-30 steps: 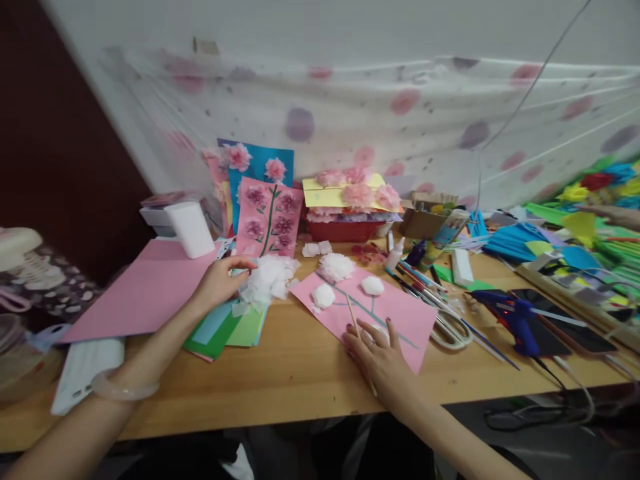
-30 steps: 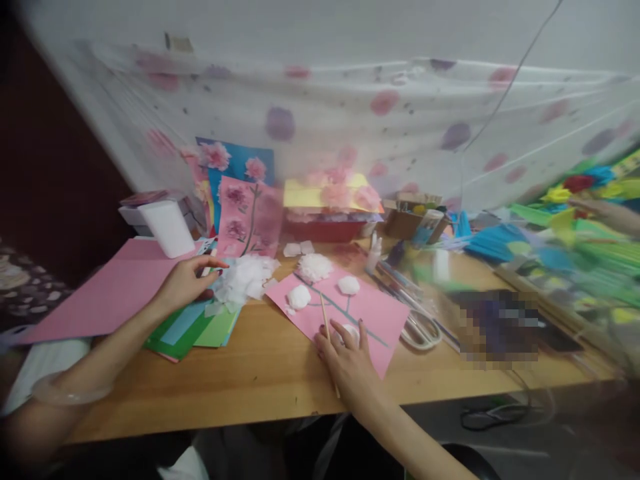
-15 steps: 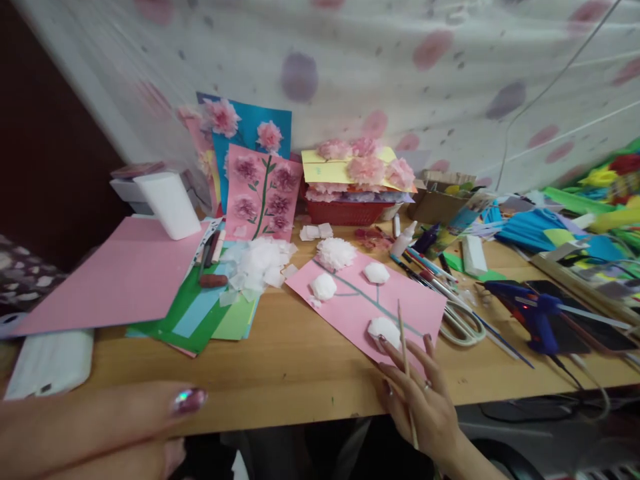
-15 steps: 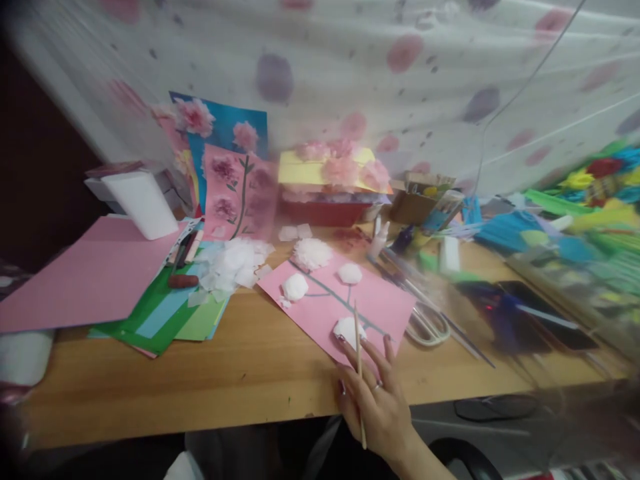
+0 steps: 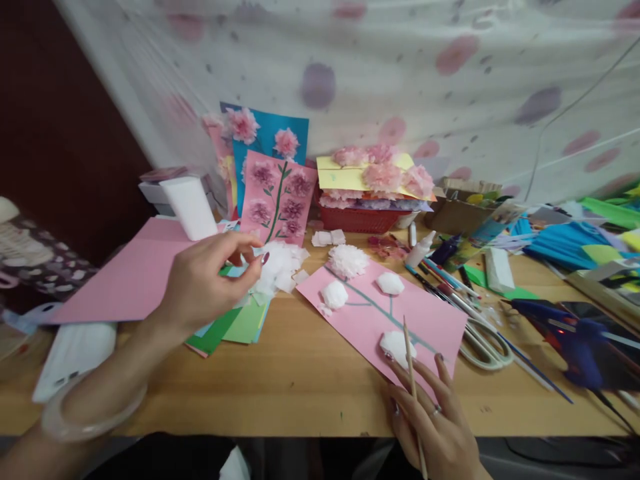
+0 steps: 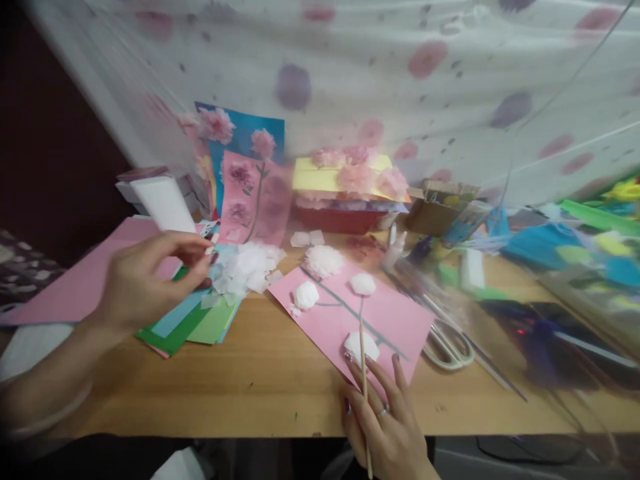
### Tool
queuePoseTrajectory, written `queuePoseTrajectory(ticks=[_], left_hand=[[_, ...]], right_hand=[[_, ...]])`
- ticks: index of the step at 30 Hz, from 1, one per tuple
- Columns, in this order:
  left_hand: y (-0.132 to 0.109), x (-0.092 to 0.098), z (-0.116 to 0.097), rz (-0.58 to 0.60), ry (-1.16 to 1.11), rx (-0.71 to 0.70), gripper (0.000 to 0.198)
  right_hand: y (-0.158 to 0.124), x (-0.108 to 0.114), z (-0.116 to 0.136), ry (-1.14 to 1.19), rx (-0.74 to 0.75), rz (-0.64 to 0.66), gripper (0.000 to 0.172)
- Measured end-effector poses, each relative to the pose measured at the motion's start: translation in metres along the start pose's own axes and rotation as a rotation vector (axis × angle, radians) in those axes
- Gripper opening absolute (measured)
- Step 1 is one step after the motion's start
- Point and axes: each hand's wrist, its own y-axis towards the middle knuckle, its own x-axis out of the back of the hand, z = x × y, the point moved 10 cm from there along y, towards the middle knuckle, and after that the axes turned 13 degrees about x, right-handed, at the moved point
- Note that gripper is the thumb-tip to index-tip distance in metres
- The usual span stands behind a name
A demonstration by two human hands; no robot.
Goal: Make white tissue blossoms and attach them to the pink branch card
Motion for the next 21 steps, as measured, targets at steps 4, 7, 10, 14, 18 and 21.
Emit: queuePoseTrajectory(ticks=[4, 7, 10, 14, 18, 21], left_hand=[[0.026, -0.008, 0.021, 0.022, 0.478, -0.138, 0.020], [0.043, -0.016, 0.058, 0.080, 0.562, -0.124, 0.028], [0.048, -0.020, 0.074, 0.102, 0.502, -0.128, 0.019], [0.044, -0.015, 0.068, 0.117, 0.398, -0.122, 0.014], [0.033, -0.011, 0.055, 0.225, 0.134, 0.016, 0.016], [0.020, -0.030, 0.040, 0.370, -0.096, 0.100, 0.022]], right_hand=[[-0.003, 0.001, -0.001, 0.019, 0.006, -0.031, 0.028], [-0.008, 0.003, -0.004, 0.061, -0.012, -0.047, 0.031], [-0.013, 0.005, -0.009, 0.129, -0.046, -0.058, 0.032], [-0.017, 0.013, -0.029, 0.195, -0.230, -0.114, 0.021], [-0.016, 0.021, -0.056, 0.356, -0.582, -0.369, 0.042], [-0.010, 0.012, -0.068, 0.490, -0.859, -0.545, 0.029]])
